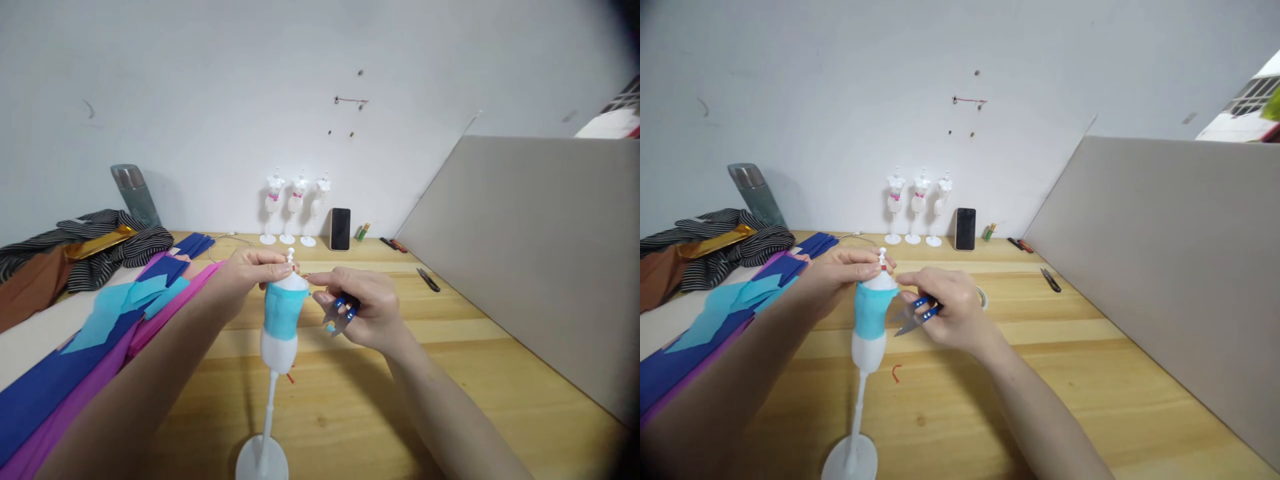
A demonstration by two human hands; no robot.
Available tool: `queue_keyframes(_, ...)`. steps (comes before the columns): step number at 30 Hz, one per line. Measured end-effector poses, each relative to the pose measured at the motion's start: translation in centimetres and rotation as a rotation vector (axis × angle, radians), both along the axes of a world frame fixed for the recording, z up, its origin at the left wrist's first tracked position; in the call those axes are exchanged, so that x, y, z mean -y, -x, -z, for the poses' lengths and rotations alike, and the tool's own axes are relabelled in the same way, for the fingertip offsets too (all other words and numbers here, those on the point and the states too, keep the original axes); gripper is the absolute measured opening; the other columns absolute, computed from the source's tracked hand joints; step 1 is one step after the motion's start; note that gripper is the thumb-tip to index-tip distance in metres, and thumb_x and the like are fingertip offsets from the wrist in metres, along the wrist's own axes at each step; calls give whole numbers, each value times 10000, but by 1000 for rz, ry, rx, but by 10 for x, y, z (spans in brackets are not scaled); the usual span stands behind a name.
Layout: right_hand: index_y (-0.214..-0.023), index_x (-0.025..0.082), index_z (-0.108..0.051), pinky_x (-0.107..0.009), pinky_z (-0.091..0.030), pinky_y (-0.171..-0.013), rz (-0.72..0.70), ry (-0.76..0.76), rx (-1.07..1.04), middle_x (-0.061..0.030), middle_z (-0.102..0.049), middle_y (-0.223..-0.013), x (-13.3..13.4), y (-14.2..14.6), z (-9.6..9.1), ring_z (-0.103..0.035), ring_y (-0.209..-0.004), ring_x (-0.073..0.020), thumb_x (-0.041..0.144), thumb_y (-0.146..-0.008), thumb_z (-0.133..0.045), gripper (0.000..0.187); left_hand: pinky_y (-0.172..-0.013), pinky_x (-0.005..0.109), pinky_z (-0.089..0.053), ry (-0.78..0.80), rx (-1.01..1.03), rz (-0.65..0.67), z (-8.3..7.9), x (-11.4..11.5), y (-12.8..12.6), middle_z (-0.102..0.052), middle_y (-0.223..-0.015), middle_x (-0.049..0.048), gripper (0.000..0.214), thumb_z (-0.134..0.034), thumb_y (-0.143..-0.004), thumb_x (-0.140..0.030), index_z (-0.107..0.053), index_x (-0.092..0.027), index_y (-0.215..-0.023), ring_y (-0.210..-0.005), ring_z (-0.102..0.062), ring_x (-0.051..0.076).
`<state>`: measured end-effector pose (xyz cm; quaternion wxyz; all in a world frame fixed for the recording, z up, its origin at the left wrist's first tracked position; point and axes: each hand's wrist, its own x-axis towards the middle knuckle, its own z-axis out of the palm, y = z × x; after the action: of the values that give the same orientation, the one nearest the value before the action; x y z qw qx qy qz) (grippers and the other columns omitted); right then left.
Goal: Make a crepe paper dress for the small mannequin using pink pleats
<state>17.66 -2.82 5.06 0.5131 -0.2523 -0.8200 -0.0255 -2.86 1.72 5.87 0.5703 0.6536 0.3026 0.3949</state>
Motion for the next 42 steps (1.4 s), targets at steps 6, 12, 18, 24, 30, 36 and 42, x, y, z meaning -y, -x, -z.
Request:
queue_keyframes(6,-830,175,-686,-222,-456,-473,66,15,-85,-3,-662,-613,3,3,-2,-556,-471,-100,113,-828,-569,133,-761,306,-427,28,124,75,-4,-2,4,-682,-912,85,223,-744,-693,-377,-760,-165,-761,-861,-574,200)
queue_keyframes(12,-818,176,-668,-211,-459,-478,-3,72,-69,-4,-667,-627,6,12,4,-565,-486,-96,132,-835,-575,104,-766,305,-427,3,210,227,-2,-5,7,-681,-1004,105,261,-743,-712,-406,-774,-166,-812,-805,-597,178)
queue_keyframes(18,-763,194,-611,-218,-411,-465,44,-15,-157,23,-594,-574,15,23,6,-511,-467,-91,105,-822,-560,118,-688,270,-426,36,250,295,4,-8,8,-665,-1035,108,295,-754,-688,-436,-767,-172,-817,-782,-592,167)
queue_keyframes(24,-823,182,-613,-254,-328,-435,-119,-191,-3,49,-452,-496,19,29,4,-392,-412,-92,101,-864,-452,185,-590,232,-416,94,277,290,9,-10,7,-653,-963,102,319,-768,-642,-469,-760,-178,-771,-674,-536,124)
queue_keyframes(30,-1018,178,-623,-267,-370,-450,-129,-236,22,41,-512,-529,21,27,7,-462,-431,-105,139,-907,-439,218,-627,240,-415,84,264,292,9,-10,6,-640,-970,106,328,-767,-636,-475,-748,-172,-759,-766,-553,157)
queue_keyframes(36,-1029,173,-632,-269,-343,-445,-59,-238,39,35,-493,-535,17,27,11,-440,-443,-107,148,-908,-479,196,-668,260,-414,80,260,301,7,-8,6,-639,-958,93,320,-774,-638,-468,-749,-176,-769,-764,-554,159)
queue_keyframes(42,-989,149,-632,-254,-346,-457,-38,-226,10,39,-486,-543,13,29,11,-448,-458,-102,106,-874,-510,174,-685,258,-439,99,275,329,5,-5,5,-638,-971,90,287,-775,-649,-437,-754,-174,-764,-770,-578,155)
